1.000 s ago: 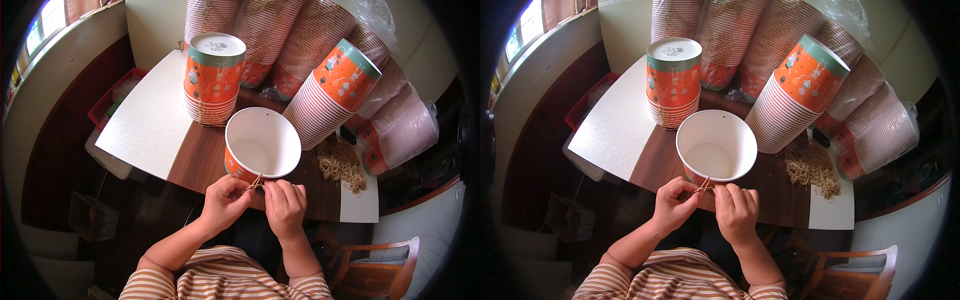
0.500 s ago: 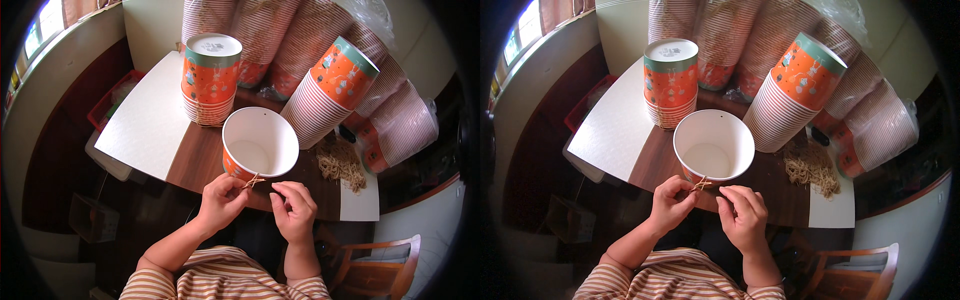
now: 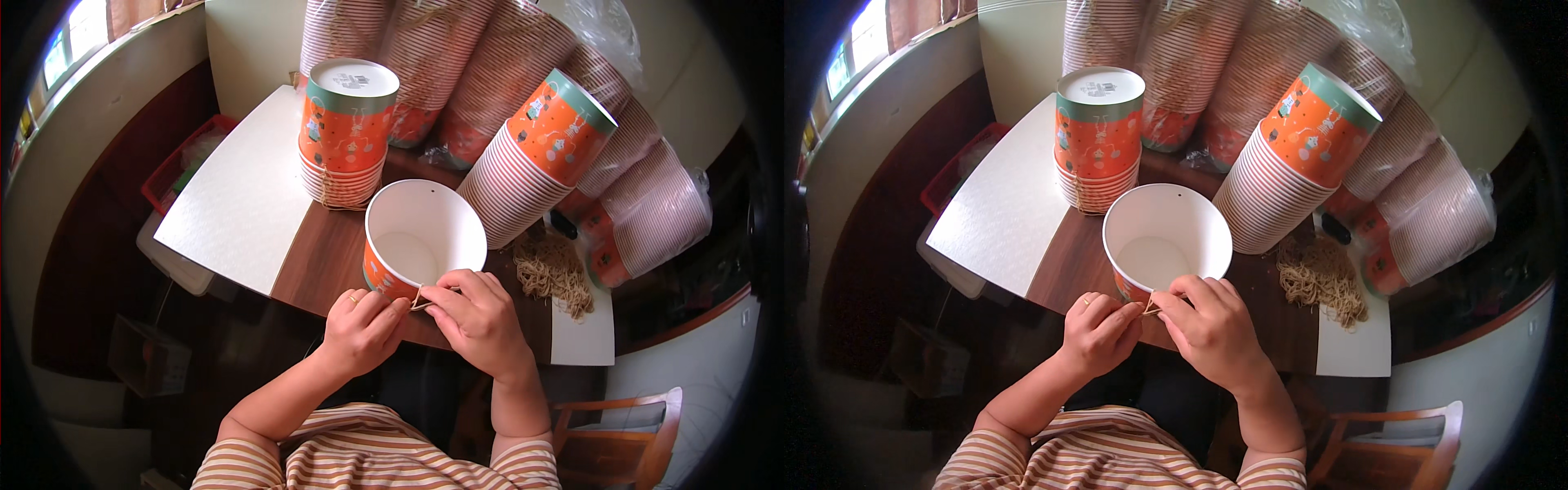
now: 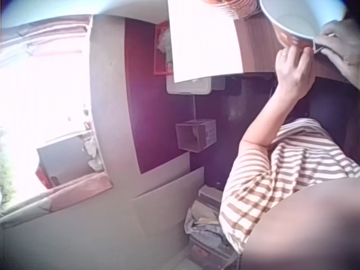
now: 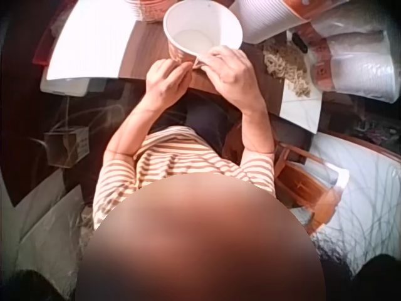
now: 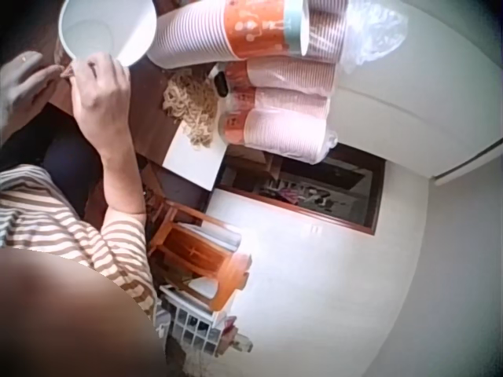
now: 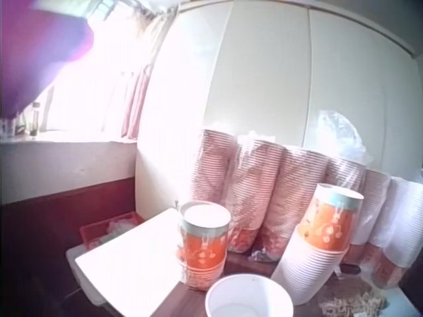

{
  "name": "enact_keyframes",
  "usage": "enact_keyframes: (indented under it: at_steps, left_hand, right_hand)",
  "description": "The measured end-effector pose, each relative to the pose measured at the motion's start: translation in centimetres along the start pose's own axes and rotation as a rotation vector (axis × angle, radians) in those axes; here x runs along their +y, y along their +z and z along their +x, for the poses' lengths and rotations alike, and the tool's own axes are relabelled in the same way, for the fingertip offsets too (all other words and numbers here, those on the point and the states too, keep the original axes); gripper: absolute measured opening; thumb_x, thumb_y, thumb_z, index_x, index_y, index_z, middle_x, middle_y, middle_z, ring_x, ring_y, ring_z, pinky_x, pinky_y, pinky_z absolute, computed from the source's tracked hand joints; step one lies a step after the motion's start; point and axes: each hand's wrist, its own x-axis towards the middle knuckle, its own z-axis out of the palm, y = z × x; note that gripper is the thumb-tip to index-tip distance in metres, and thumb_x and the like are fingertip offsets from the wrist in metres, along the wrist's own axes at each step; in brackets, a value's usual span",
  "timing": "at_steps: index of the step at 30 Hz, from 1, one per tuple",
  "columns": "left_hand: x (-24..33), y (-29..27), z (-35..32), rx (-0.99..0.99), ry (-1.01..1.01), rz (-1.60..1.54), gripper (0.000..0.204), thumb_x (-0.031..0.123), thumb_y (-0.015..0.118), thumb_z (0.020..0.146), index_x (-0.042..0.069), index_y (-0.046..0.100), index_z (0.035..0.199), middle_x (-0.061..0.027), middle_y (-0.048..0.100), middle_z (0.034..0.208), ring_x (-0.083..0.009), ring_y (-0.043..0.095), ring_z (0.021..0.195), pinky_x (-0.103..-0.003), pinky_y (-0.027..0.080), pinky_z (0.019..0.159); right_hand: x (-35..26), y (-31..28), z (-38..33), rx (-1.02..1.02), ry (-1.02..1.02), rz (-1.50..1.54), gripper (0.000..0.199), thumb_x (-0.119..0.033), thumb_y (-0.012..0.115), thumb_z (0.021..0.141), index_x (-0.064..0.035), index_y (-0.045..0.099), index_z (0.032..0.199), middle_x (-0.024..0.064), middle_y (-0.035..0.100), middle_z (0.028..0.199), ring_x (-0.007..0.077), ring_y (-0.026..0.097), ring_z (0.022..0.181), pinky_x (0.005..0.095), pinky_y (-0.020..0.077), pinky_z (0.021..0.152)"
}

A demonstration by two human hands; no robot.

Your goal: Bundling stacks of paper cups together using rubber bands for manufacturing.

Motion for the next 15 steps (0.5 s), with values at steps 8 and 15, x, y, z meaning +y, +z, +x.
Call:
enact_keyframes:
  at_steps: [8, 15]
  left_hand:
    - [0.08, -0.23, -0.03, -0.018, -0.041, 0.0, 0.027, 0.001, 0.07, 0.063, 0.005, 0.065, 0.09, -0.0043, 0.054, 0.072, -0.0195, 0.054, 0.059, -0.032, 0.046, 0.057]
    - [0.17, -0.22, 0.0, -0.022, -0.035, 0.007, 0.028, 0.001, 0.071, 0.063, 0.005, 0.065, 0.09, -0.0041, 0.054, 0.072, -0.0193, 0.054, 0.06, -0.032, 0.046, 0.058]
  right_hand:
    - [-0.13, -0.33, -0.08, -0.042, -0.021, -0.051, 0.028, -0.006, 0.073, 0.067, -0.0071, 0.061, 0.092, 0.0056, 0.055, 0.089, 0.023, 0.057, 0.079, 0.0358, 0.0437, 0.07]
    - [0.08, -0.19, -0.28, -0.042, -0.023, -0.068, 0.028, -0.006, 0.073, 0.067, -0.0065, 0.061, 0.092, 0.0053, 0.055, 0.09, 0.0226, 0.056, 0.081, 0.0354, 0.0428, 0.071]
